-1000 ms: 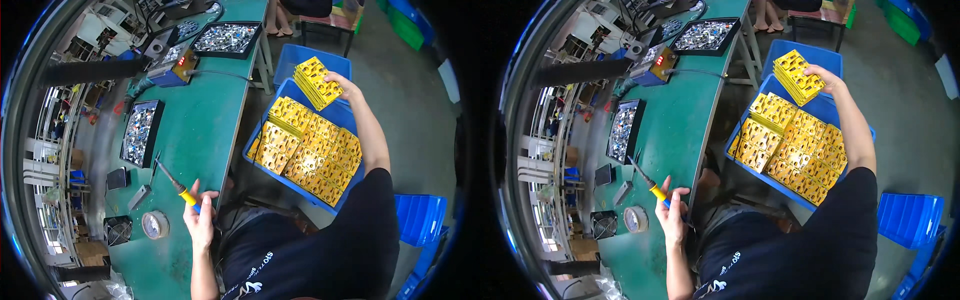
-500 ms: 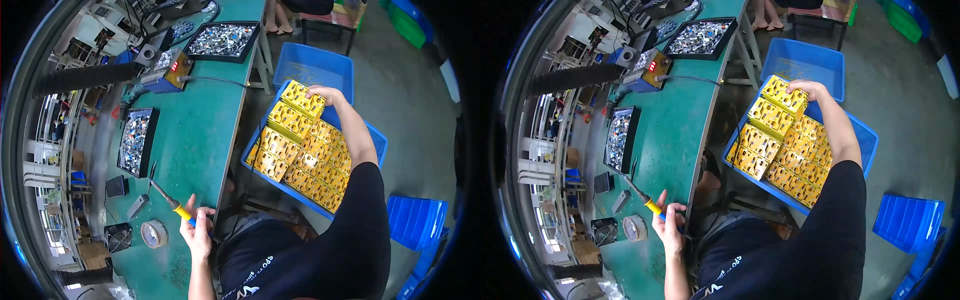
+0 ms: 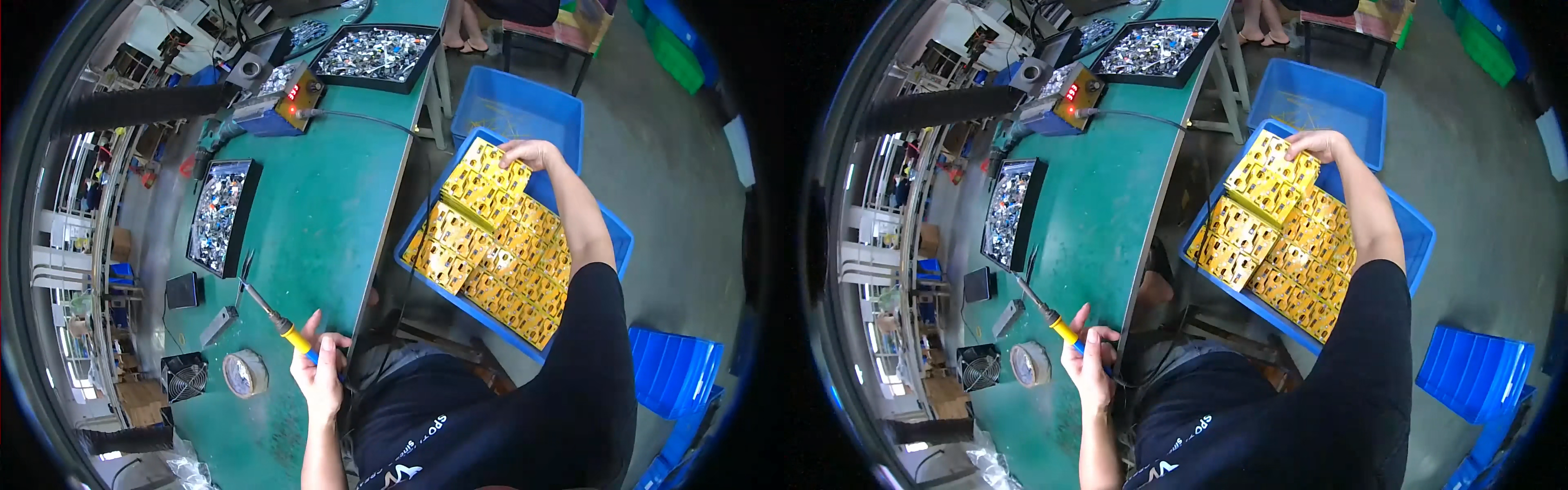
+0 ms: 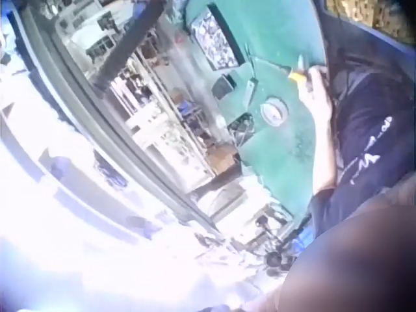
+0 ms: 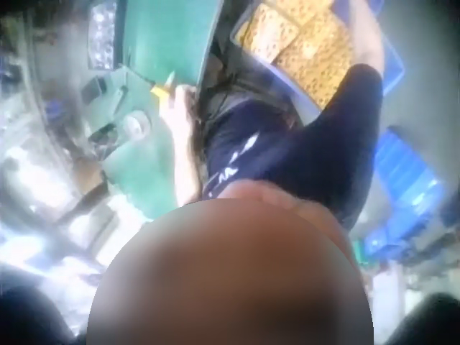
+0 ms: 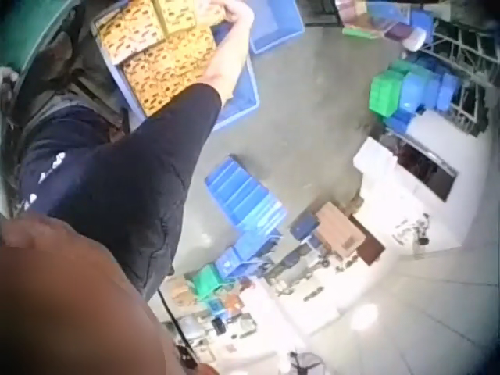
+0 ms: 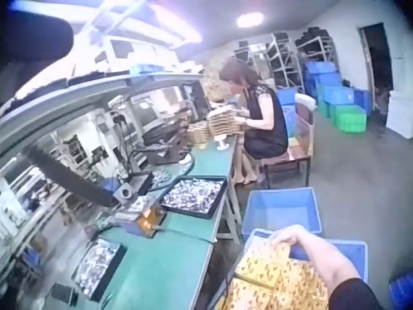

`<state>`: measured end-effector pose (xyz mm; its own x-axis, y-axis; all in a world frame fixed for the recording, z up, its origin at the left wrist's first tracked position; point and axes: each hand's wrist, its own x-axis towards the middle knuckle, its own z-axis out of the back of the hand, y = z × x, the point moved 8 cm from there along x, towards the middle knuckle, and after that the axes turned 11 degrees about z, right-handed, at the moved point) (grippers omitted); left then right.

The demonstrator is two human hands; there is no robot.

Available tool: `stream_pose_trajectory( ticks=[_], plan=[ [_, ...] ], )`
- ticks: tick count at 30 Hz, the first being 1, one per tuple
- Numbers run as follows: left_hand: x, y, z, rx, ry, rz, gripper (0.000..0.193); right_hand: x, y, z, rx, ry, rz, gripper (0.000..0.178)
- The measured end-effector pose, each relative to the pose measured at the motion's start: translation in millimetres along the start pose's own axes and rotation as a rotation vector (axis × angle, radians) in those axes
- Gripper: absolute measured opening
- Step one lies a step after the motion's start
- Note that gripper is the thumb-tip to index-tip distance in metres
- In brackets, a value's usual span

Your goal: The person solders components onto multiple printed circuit boards using a soldering iron and solder wire, with pliers to manipulate the components.

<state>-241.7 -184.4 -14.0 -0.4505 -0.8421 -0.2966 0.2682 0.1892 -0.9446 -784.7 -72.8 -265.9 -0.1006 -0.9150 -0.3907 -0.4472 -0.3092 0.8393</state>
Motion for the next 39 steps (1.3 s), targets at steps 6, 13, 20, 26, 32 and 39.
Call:
stream_pose_trajectory(
  ticks=[6,13,20,26,32,39],
  plan=[
    [0.3,0.6,-1.9,0.007,0.004,-0.015,0.048,-3.8,0.8,-13.3,-0.194,-0.068,-0.063,0.061],
    [-0.4,1.5,-3.4,0.004,0.009,-0.002,0.042,1.0,4.1,-47.6,-0.314,0.004,0.003,0.073],
    [0.2,1.9,-4.7,0.012,0.02,0.009,0.041,2.2,7.7,-34.5,-0.363,-0.133,-0.028,0.078],
    [0.1,0.2,-7.5,-0.006,0.032,0.044,0.039,-29.7,94.3,-43.6,-0.765,-0.545,0.549,0.07],
    [0.8,0.7,-3.3,-0.136,-0.009,0.045,0.032,-87.8,94.1,-240.6,-0.365,0.335,0.571,0.027],
    [-19.6,-14.0,25.2,-0.526,-0.102,-0.028,0.028,-144.0,-70.8,-474.8,-0.215,1.088,0.049,0.052]
  ],
)
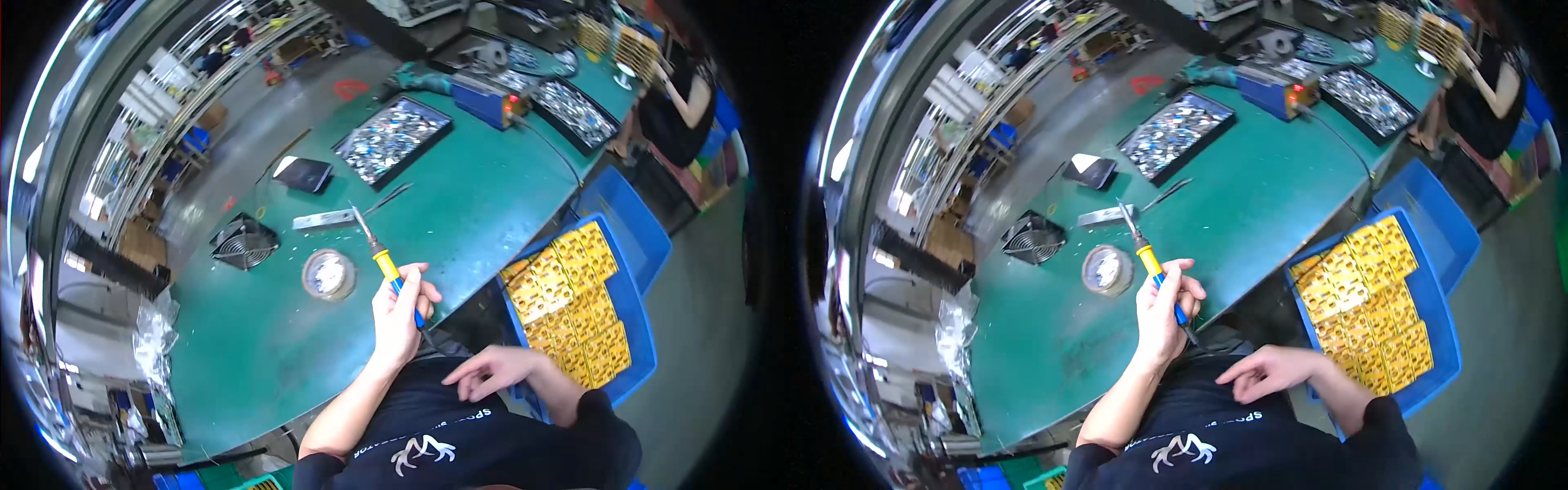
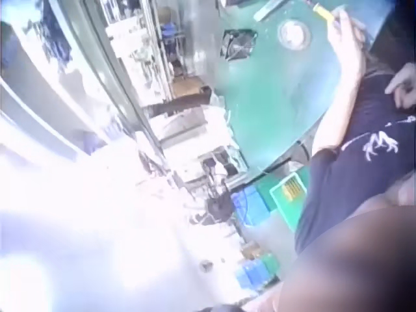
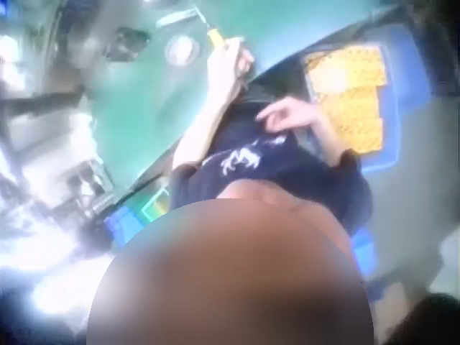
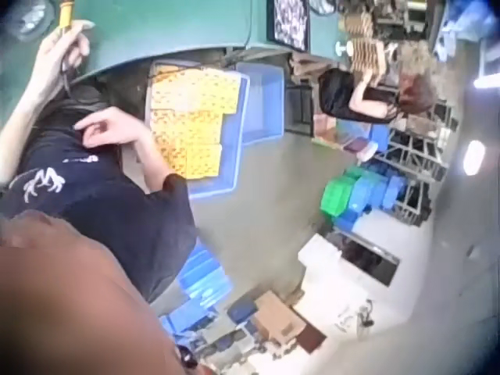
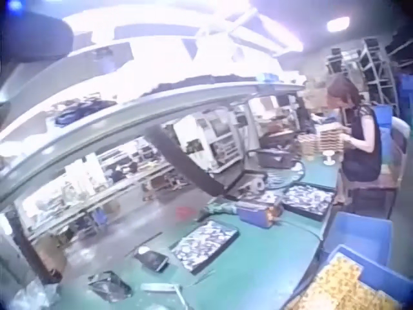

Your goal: The person solders components onto multiple printed circuit boards using a soldering iron and solder wire, with pliers to manipulate the components.

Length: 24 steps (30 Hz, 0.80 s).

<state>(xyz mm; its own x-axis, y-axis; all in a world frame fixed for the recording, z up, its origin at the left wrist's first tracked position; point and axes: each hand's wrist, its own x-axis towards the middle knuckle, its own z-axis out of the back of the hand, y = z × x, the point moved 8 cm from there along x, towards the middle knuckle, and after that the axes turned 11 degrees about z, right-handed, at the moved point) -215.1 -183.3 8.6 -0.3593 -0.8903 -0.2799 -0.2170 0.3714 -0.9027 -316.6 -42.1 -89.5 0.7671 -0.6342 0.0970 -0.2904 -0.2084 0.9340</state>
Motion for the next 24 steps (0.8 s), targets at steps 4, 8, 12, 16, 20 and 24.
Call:
stream_pose_trajectory(
  ticks=[4,8,12,16,20,24],
  plan=[
    [-27.2,-21.8,22.4,-0.118,-0.019,-0.041,0.027,51.7,23.1,-7.2,-0.575,-0.31,0.254,0.063],
    [-59.9,-29.7,52.8,-0.154,-0.02,-0.001,0.027,70.8,63.4,-6.3,-0.572,-0.597,0.554,0.096],
    [-90.5,-26.9,69.2,-0.12,0.025,0.045,0.024,124.4,111.9,-36.4,-1.001,-0.427,0.846,0.117],
    [-118.6,-27.8,89.9,-0.112,0.168,-0.028,0.035,165.7,101.8,-66.0,-1.087,-0.247,0.839,0.105],
    [-146.0,-16.5,125.2,-0.002,0.234,0.005,0.032,186.5,103.4,-85.4,-1.002,-0.138,0.92,0.062],
    [-161.6,-23.0,149.6,0.314,0.065,-0.272,0.029,201.6,106.4,-106.5,-1.031,-0.101,0.829,0.034]
  ],
)
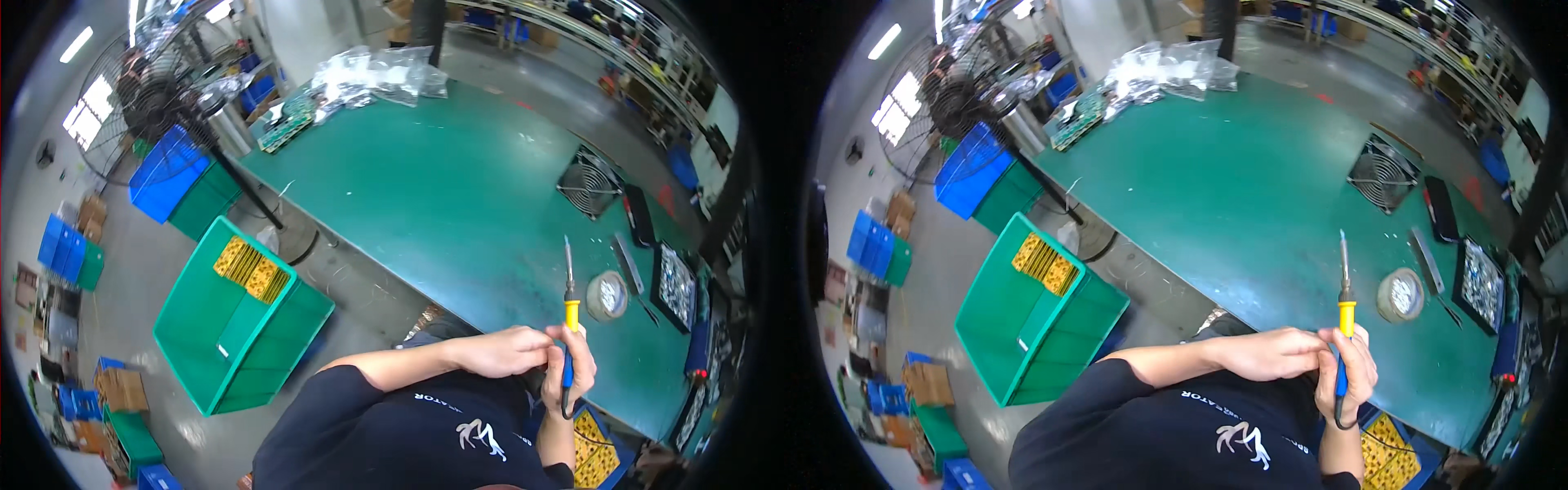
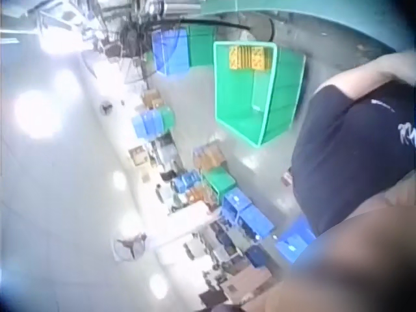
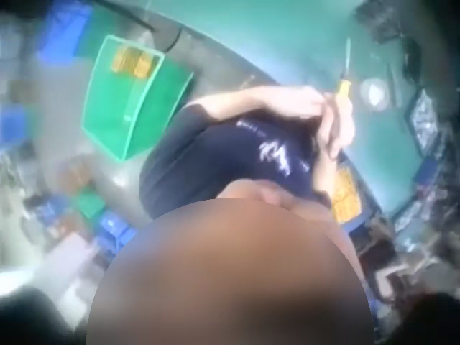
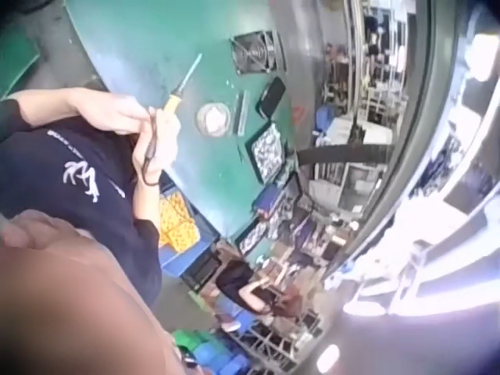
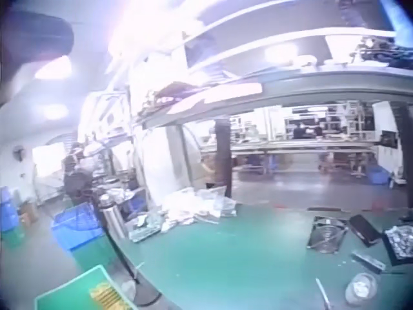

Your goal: The person solders components onto multiple printed circuit boards using a soldering iron and solder wire, with pliers to manipulate the components.

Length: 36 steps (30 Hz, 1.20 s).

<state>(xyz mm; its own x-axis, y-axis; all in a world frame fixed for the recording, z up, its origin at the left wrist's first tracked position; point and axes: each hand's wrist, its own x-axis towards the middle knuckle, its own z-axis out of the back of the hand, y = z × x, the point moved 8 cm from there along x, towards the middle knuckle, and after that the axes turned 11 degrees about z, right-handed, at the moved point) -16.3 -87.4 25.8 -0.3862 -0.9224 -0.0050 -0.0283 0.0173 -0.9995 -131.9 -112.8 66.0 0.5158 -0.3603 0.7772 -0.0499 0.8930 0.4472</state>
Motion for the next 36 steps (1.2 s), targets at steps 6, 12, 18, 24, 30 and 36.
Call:
stream_pose_trajectory(
  ticks=[6,12,18,24,30,36],
  plan=[
    [-12.3,1.1,10.4,0.36,-0.115,0.011,0.023,13.0,3.6,-15.8,0.086,-0.059,0.075,0.039],
    [-11.9,-0.1,7.6,0.366,-0.205,-0.09,0.022,-4.0,2.6,-5.4,0.065,-0.091,0.05,0.035],
    [-21.2,1.6,14.1,0.253,-0.283,-0.134,0.027,-28.8,-10.8,8.5,0.022,-0.148,0.016,0.032],
    [-53.5,9.2,41.8,0.345,-0.359,-0.054,0.022,-49.4,-28.2,25.4,-0.107,-0.267,-0.088,0.023],
    [-142.6,-12.7,103.8,0.488,-0.53,-0.053,0.024,-67.4,-38.2,38.3,-0.517,-0.226,-0.097,0.018],
    [-279.8,-20.2,177.2,0.438,-0.598,0.352,0.03,-68.8,-38.3,34.5,-0.684,-0.169,0.014,0.02]
  ],
)
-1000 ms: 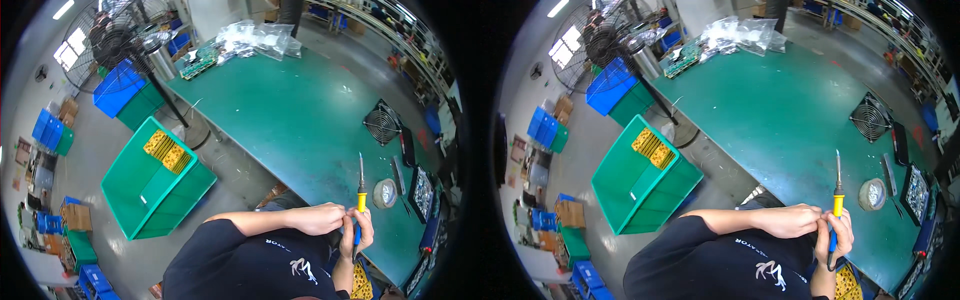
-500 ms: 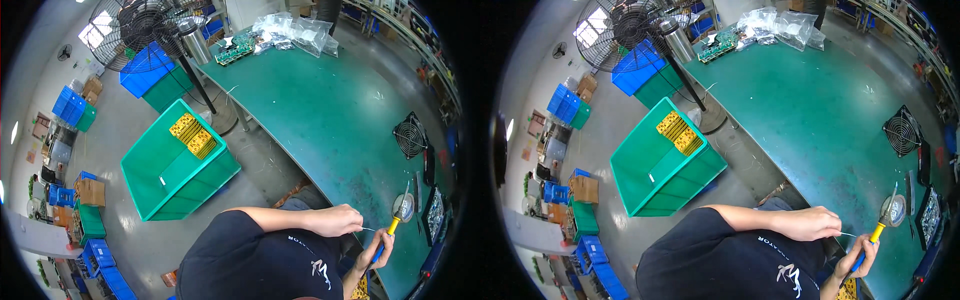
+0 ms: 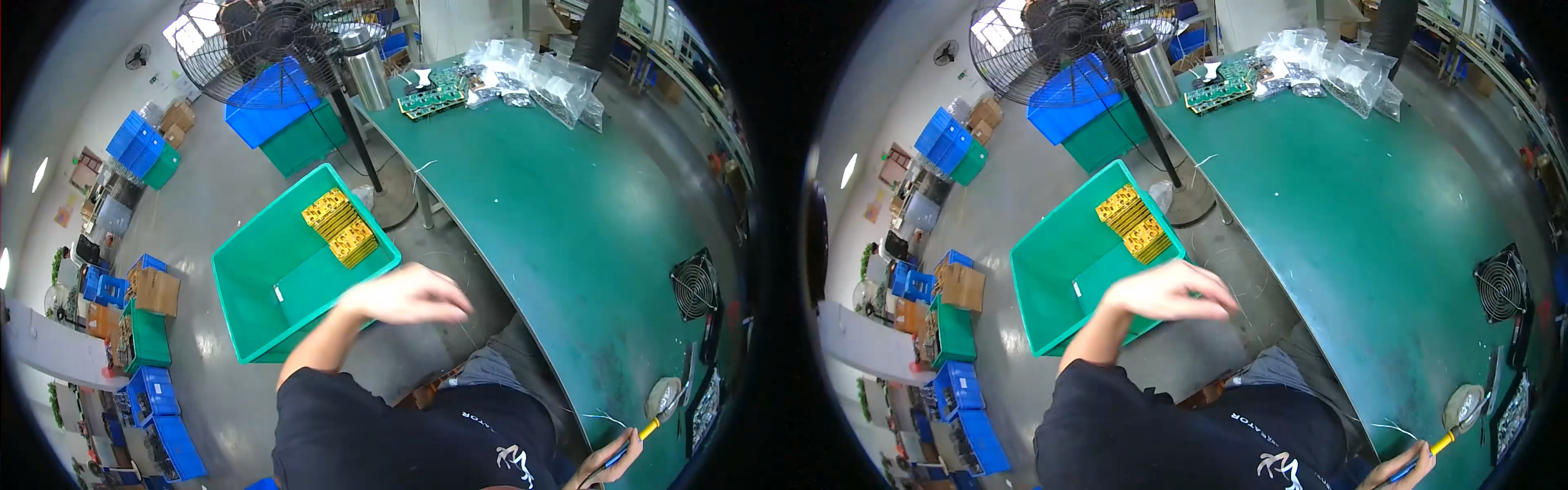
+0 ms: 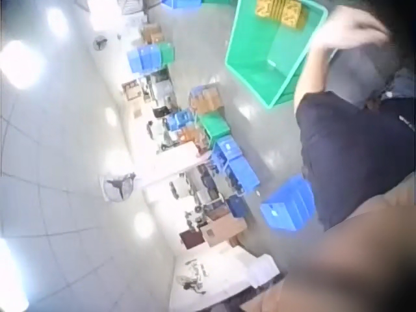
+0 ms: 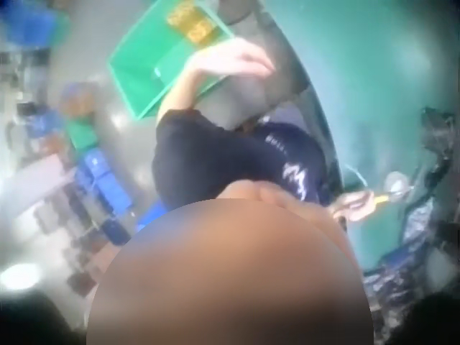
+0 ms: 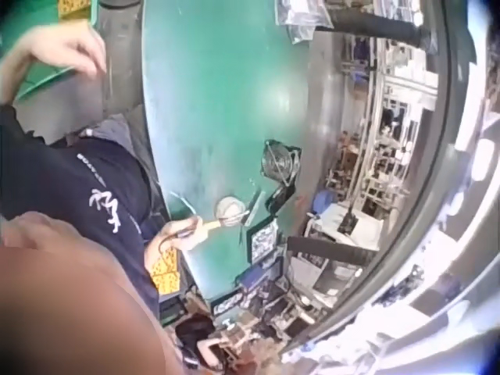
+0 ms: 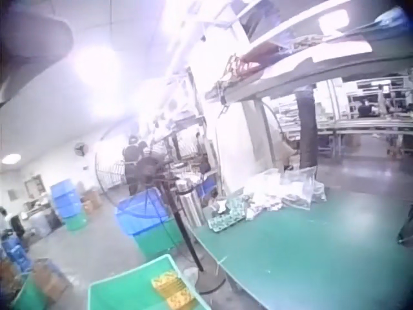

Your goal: The person solders components onto multiple printed circuit boards using a soldering iron and solder wire, with pliers to manipulate the components.

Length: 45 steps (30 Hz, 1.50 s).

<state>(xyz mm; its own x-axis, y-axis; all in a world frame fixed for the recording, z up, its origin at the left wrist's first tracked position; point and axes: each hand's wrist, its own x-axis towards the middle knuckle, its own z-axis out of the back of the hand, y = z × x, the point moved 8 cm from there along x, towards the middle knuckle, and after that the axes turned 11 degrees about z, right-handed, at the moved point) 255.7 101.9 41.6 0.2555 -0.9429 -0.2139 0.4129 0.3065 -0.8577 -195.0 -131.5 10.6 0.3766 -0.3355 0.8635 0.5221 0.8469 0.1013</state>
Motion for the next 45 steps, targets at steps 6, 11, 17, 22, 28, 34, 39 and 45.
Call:
stream_pose_trajectory(
  ticks=[6,11,17,22,28,34,39,45],
  plan=[
    [-76.2,229.2,116.2,-0.113,-0.389,0.641,0.04,7.9,8.3,-1.4,-0.099,-0.005,-0.003,0.023],
    [-132.5,421.2,158.0,0.007,-0.642,1.06,0.057,11.7,11.3,-1.3,-0.134,-0.003,0.002,0.022],
    [-144.3,529.3,135.6,-0.266,-0.658,1.29,0.085,12.1,15.3,-2.4,-0.163,0.0,0.021,0.023],
    [-132.9,579.3,133.0,-0.425,-0.847,1.246,0.088,10.4,9.7,-2.9,-0.183,-0.013,0.013,0.021],
    [-119.4,628.9,111.7,-0.546,-0.861,1.152,0.086,19.6,22.4,-9.8,-0.174,-0.009,0.086,0.02],
    [-109.0,671.5,100.0,-0.708,-0.823,1.095,0.094,17.8,23.1,-11.4,-0.171,-0.026,0.095,0.022],
    [-80.8,665.7,72.8,-0.924,-0.757,1.082,0.093,14.8,25.9,-7.1,-0.21,0.016,0.092,0.019],
    [-89.3,652.5,75.8,-0.986,-0.782,1.02,0.086,15.6,15.6,-15.0,-0.173,0.037,0.062,0.019]
  ],
)
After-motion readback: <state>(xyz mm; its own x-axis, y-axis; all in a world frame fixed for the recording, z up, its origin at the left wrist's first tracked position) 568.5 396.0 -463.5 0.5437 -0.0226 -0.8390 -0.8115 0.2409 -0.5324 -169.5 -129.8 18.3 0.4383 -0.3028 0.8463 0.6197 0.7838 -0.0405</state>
